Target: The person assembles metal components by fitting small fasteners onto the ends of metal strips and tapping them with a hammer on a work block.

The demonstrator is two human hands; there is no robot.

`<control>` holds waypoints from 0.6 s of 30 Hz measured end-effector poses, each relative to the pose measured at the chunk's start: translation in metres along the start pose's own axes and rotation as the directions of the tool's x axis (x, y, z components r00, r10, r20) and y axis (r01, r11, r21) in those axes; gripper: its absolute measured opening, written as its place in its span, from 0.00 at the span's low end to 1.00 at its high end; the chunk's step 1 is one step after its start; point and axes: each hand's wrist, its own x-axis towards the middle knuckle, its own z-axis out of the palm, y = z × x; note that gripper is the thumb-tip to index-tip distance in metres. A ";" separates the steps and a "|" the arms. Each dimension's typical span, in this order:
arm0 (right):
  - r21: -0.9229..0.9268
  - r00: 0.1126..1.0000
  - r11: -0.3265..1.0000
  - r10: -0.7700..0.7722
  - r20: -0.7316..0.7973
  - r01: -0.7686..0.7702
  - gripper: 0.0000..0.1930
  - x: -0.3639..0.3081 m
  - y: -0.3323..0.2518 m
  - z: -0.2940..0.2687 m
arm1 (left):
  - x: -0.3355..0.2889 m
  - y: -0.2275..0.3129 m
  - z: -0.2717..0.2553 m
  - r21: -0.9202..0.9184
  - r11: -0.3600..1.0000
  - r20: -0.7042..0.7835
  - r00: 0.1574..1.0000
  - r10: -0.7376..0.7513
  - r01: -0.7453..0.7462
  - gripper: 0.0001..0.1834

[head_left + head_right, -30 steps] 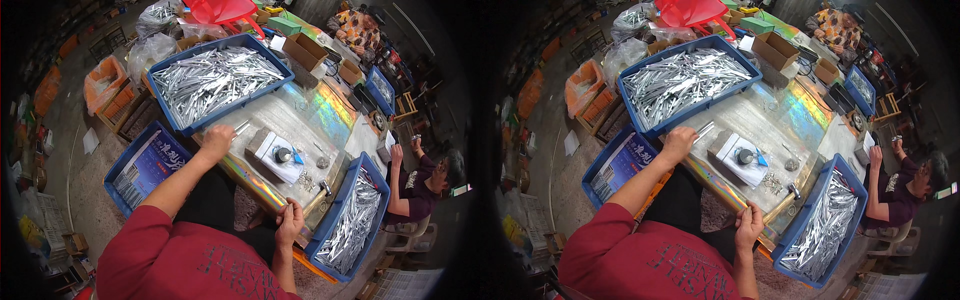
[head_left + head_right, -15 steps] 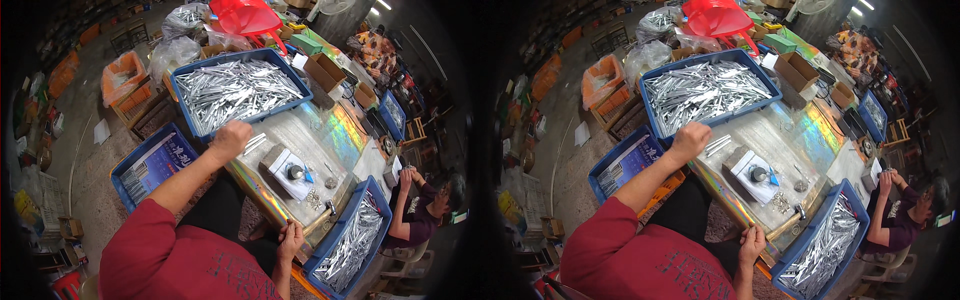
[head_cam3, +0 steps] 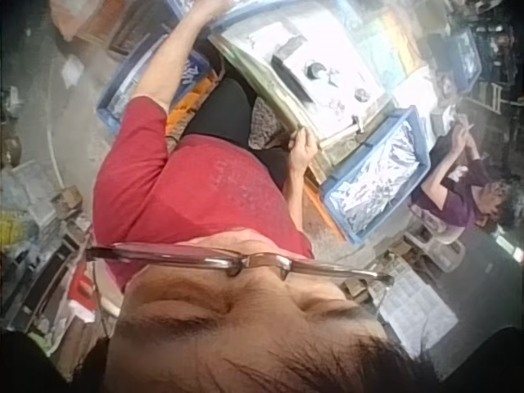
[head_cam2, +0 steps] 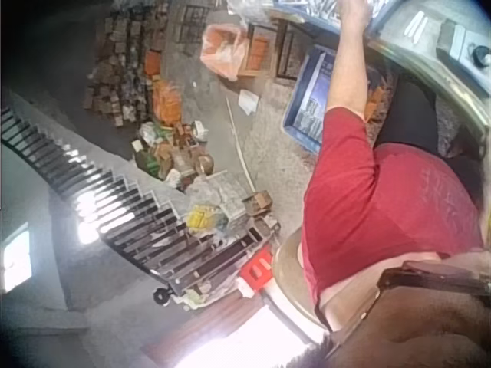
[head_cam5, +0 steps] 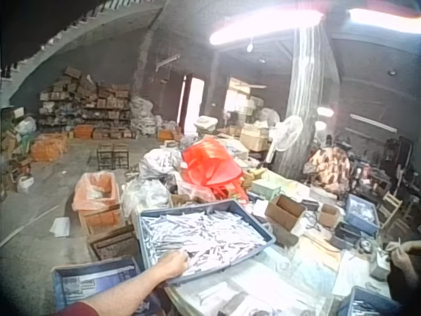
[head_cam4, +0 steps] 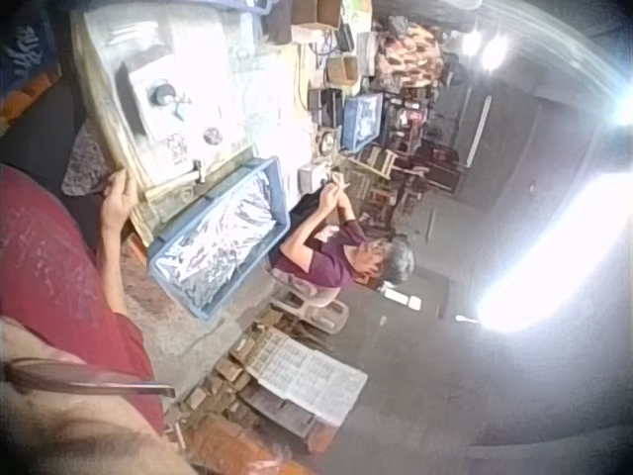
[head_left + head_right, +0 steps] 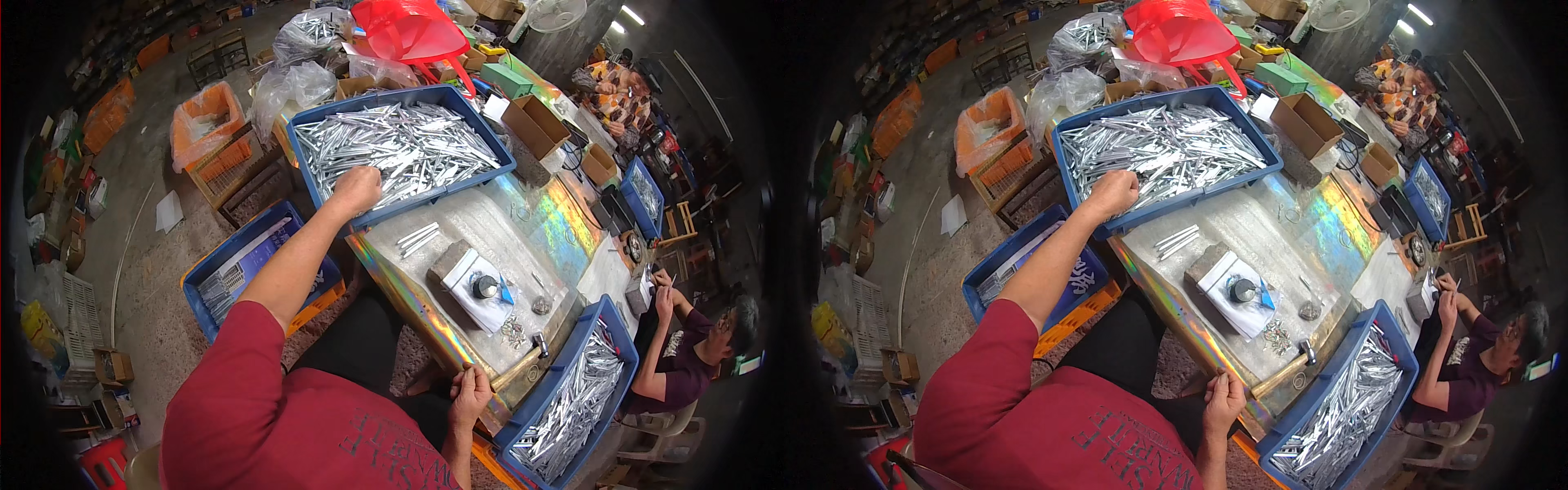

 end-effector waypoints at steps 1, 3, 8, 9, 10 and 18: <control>0.000 1.000 1.000 -0.002 0.002 0.002 0.08 0.000 0.000 -0.001 | -0.001 -0.002 -0.001 -0.076 0.997 -0.022 1.000 0.007 -0.008 0.07; 0.003 1.000 1.000 -0.003 0.000 0.003 0.08 -0.001 0.002 -0.001 | 0.001 -0.012 0.003 -0.182 0.981 -0.104 0.993 0.050 -0.068 0.07; 0.016 1.000 1.000 -0.018 0.014 0.018 0.08 -0.001 0.008 -0.002 | 0.002 -0.010 -0.002 -0.450 0.881 -0.266 0.964 0.023 -0.145 0.05; 0.019 1.000 1.000 -0.017 0.012 0.017 0.08 -0.003 0.008 -0.002 | 0.002 -0.012 -0.002 -0.572 0.812 -0.253 0.966 -0.042 -0.115 0.05; 0.012 1.000 1.000 -0.009 0.014 0.009 0.08 -0.003 0.007 -0.002 | 0.003 -0.012 -0.003 -0.683 0.725 -0.232 0.967 -0.104 -0.086 0.04; -0.001 1.000 1.000 -0.014 -0.020 0.014 0.09 -0.002 0.003 0.001 | -0.026 0.025 -0.038 -0.983 0.163 -0.097 0.991 -0.087 -0.082 0.05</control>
